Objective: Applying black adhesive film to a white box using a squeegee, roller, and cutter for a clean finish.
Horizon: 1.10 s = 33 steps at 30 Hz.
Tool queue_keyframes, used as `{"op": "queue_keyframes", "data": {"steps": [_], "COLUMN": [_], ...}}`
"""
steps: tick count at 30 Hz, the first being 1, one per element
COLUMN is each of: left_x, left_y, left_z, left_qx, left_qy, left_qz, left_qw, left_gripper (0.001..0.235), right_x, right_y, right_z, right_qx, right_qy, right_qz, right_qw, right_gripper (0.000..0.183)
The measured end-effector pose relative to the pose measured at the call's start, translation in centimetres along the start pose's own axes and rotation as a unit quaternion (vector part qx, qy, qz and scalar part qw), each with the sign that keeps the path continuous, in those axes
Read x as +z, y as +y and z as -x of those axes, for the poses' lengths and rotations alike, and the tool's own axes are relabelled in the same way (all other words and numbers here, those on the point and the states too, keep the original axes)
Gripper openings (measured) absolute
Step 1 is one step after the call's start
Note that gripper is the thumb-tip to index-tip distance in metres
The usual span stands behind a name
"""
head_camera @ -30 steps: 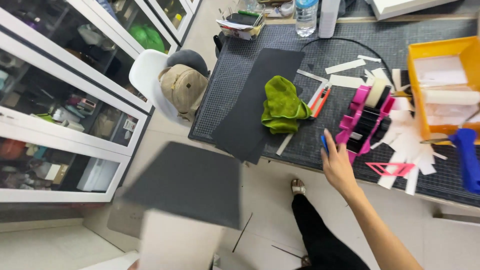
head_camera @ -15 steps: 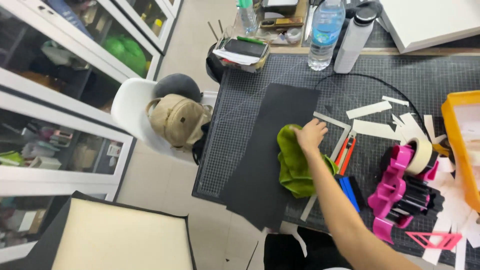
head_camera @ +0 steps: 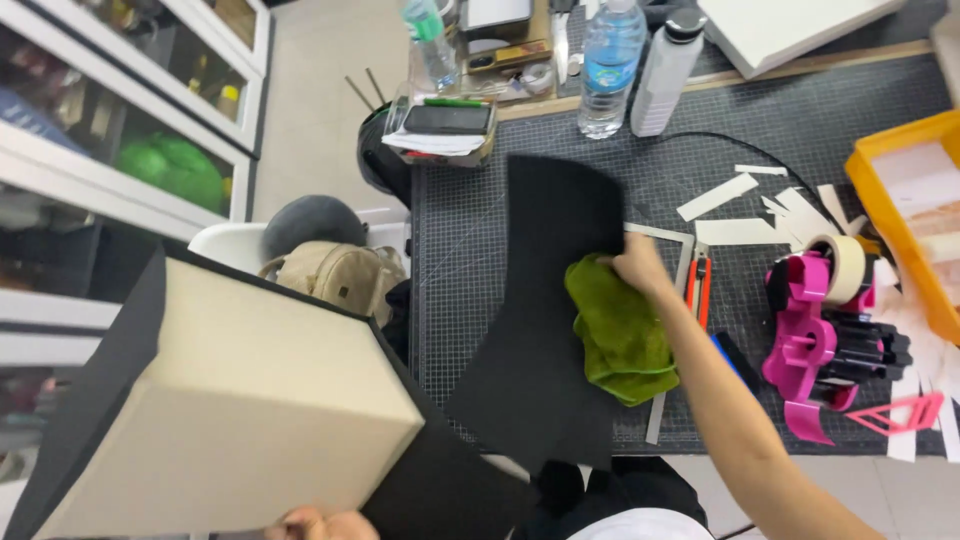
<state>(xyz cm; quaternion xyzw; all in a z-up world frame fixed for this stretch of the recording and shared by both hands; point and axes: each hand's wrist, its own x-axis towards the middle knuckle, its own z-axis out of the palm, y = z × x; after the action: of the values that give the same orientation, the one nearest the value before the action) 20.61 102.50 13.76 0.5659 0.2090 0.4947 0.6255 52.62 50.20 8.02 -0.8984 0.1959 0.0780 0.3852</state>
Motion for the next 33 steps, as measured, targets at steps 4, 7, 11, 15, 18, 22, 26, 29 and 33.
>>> {"op": "queue_keyframes", "data": {"steps": [4, 7, 11, 15, 18, 22, 26, 29, 33], "left_x": [14.7, 18.7, 23.3, 25.4, 24.5, 20.3, 18.2, 19.9, 20.7], "left_y": [1.5, 0.1, 1.4, 0.8, -0.1, -3.7, -2.7, 0.9, -1.0], "left_z": [1.7, 5.2, 10.0, 13.6, 16.6, 19.9, 18.7, 16.1, 16.1], "left_qx": [0.0, -0.002, -0.007, 0.002, 0.009, -0.054, 0.117, 0.632, 0.276], "left_qy": [0.071, 0.06, 0.005, -0.047, -0.084, -0.162, -0.269, -0.327, -0.492], "left_qz": [0.073, 0.063, -0.011, -0.115, -0.134, -0.176, -0.263, -0.527, -0.33], "left_qw": [0.995, 0.996, 1.0, 0.992, 0.987, 0.97, 0.919, 0.466, 0.757], "left_gripper": [0.016, 0.024, 0.011, 0.014, 0.029, 0.029, 0.027, 0.026, 0.015], "right_x": [-7.6, -11.0, -10.9, -13.2, -11.8, -2.1, 2.0, 2.5, 2.7], "right_y": [7.6, 10.8, 18.3, 14.4, 4.6, 5.7, 7.6, 8.3, 10.1], "right_z": [-2.9, -6.1, -14.7, -11.1, 4.2, 17.5, 21.4, 21.8, 21.7], "right_qx": [-0.074, 0.083, 0.054, 0.0, -0.034, 0.058, -0.068, 0.02, 0.048], "right_qy": [0.293, 0.379, 0.498, 0.408, 0.273, -0.072, 0.198, 0.183, 0.184], "right_qz": [-0.12, -0.198, -0.359, -0.293, -0.106, 0.156, 0.245, 0.276, 0.114], "right_qw": [0.946, 0.9, 0.787, 0.865, 0.956, 0.983, 0.946, 0.943, 0.975], "right_gripper": [0.039, 0.039, 0.063, 0.082, 0.039, 0.087, 0.089, 0.105, 0.095]}}
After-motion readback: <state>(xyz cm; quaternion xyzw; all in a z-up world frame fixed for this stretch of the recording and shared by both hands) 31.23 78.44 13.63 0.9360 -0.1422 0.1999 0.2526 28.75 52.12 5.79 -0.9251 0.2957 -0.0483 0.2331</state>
